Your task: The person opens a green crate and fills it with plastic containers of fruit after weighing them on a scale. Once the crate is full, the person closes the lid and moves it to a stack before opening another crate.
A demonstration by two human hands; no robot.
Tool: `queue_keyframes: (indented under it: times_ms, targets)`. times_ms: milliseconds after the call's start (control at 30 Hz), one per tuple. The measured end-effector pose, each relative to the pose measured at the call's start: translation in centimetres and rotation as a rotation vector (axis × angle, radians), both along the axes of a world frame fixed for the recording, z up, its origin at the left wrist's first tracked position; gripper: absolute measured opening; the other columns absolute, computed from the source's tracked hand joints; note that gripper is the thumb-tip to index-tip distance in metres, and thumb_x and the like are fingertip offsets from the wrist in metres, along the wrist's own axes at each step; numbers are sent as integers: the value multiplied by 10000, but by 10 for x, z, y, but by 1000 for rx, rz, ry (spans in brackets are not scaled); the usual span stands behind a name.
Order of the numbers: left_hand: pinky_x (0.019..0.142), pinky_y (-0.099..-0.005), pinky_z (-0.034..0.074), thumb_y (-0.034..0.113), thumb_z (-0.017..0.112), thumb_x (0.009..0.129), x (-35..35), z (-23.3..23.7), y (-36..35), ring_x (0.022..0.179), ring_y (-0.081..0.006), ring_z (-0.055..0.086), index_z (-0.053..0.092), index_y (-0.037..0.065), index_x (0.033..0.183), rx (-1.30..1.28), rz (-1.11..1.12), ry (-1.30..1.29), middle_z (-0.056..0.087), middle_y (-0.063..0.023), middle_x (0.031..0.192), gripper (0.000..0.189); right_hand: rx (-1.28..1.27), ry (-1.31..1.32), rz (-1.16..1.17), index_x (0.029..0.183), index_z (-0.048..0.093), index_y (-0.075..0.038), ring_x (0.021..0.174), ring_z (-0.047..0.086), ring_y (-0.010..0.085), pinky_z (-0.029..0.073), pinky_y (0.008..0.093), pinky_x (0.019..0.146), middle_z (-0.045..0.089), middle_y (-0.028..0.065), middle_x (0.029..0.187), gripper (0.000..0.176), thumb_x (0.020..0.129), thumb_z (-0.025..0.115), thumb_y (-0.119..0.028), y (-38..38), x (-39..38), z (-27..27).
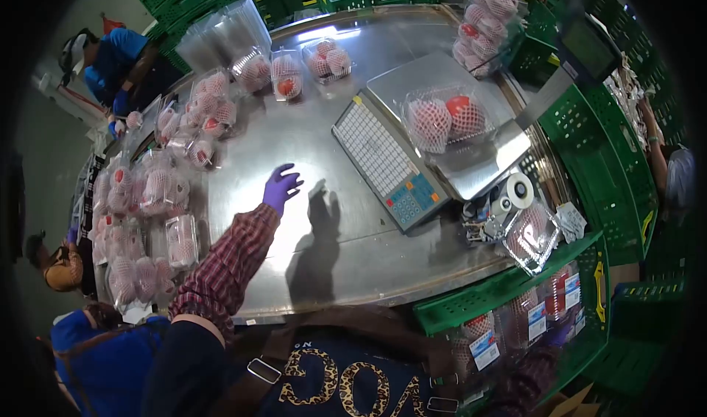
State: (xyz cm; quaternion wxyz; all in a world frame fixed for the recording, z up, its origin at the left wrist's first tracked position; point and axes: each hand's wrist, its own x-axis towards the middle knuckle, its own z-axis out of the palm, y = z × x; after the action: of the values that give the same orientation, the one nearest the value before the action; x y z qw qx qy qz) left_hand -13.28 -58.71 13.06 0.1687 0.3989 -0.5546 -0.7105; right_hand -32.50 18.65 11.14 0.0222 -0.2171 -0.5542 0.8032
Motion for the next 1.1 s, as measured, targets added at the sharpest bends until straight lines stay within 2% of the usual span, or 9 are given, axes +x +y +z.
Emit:
queue_keyframes:
  times_ms: [167,300,433,467,533,633,767,867,1100]
  targets:
    - [614,-267,457,111,574,763,-70,-2,-119,735,-146,573,523,96,1097,-595,-51,-85,577,-80,874,338,1429,23,-23,1230,422,16,1134,437,277,341,353,952,441,173,1249,494,873,469,-322,48,-28,-10]
    - [647,-304,466,151,613,733,-156,9,-196,746,-180,583,550,74,1058,-1148,89,-274,592,-87,845,339,702,247,169,1140,509,19,947,529,155,434,266,788,547,112,1087,334,855,507,-155,-239,-33,149]
    - [662,-305,478,161,570,788,-246,-85,-345,796,-187,579,520,57,1076,-901,-55,-330,596,-83,870,311,500,194,566,1146,517,-49,933,533,133,422,259,785,542,56,1106,351,869,465,-258,-361,-78,162]
    - [719,-328,464,208,521,805,-252,-70,-361,839,-214,591,538,58,1071,-1286,-137,-667,609,-90,926,305,466,287,711,1169,484,-41,937,533,136,442,261,772,541,54,1052,340,872,460,-206,-363,-102,135]
    - [691,-318,473,119,512,825,-242,-42,-336,817,-200,588,515,19,1071,-1053,-134,-332,610,-115,913,266,228,81,744,1156,492,-59,841,553,131,463,247,718,560,44,927,327,868,519,-212,-404,-106,159]
    - [714,-349,469,108,567,751,-233,21,-294,844,-255,594,546,32,1012,-1261,-138,-734,614,-141,907,273,119,-40,841,1107,527,-42,879,550,141,479,261,748,542,55,973,283,829,554,-85,-407,-121,147]
    - [719,-371,469,78,619,634,-237,111,-269,846,-320,594,582,43,898,-1476,-150,-563,614,-167,887,270,712,415,1139,967,579,20,931,549,163,466,266,832,489,78,1079,213,765,530,68,-385,-106,135]
    - [688,-359,465,45,580,632,-238,190,-198,762,-303,590,577,57,869,-1589,-236,-319,602,-154,809,237,-299,-88,880,862,547,-17,823,563,163,485,274,765,559,55,886,80,800,502,-40,-372,-83,121]
    - [648,-376,441,43,536,707,-225,214,15,766,-300,538,523,101,926,-1898,-534,370,512,-123,828,227,-658,-43,609,830,519,-47,814,552,175,467,336,789,567,45,808,57,782,495,-67,-333,8,98]
